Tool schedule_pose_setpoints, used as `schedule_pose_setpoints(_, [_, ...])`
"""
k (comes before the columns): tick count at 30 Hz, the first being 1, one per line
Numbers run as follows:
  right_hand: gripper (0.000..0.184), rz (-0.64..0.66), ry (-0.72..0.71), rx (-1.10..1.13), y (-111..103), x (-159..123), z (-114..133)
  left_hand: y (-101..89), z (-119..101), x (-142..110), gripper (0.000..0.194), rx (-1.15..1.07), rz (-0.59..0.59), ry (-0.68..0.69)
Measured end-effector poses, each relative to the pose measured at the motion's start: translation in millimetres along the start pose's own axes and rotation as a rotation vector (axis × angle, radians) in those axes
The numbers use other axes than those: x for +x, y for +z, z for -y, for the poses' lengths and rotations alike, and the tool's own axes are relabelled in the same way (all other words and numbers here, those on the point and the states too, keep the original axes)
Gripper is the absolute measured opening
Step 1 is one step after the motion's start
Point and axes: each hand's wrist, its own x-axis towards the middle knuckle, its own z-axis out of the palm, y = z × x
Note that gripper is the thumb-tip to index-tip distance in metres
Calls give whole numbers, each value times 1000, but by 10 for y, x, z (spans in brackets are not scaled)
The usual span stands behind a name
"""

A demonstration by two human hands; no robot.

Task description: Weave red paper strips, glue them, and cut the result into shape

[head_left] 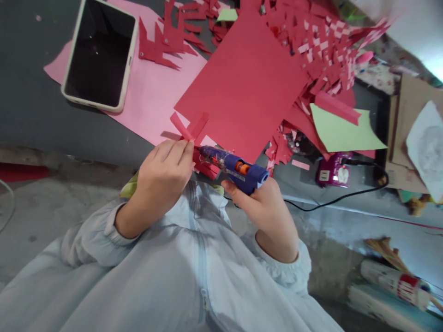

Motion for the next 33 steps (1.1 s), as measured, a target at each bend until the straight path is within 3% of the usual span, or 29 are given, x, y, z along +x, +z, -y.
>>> schedule_pose_setpoints(9, [28,11,49,16,5,-1,-2,16,4,-14,38,-46,27,-22])
schedule_pose_setpoints(18, [30,29,85,-3,-8,-8,11,13,-1,-2,34,68,-44,30])
schedule_pose_setpoints(27, [24,-51,-45,-43,35,-18,-21,19,-3,-5,34,42,-41,16])
schedule_pose_setpoints(31, [17,-234,-253,-95,61,-52,-135,-4,-4,-11,42,-26,-1,-10])
schedule_pose_setpoints(33, [24,-311,-369,-155,91,-51,-199,-9,-2,-18,51,-58,11,-15])
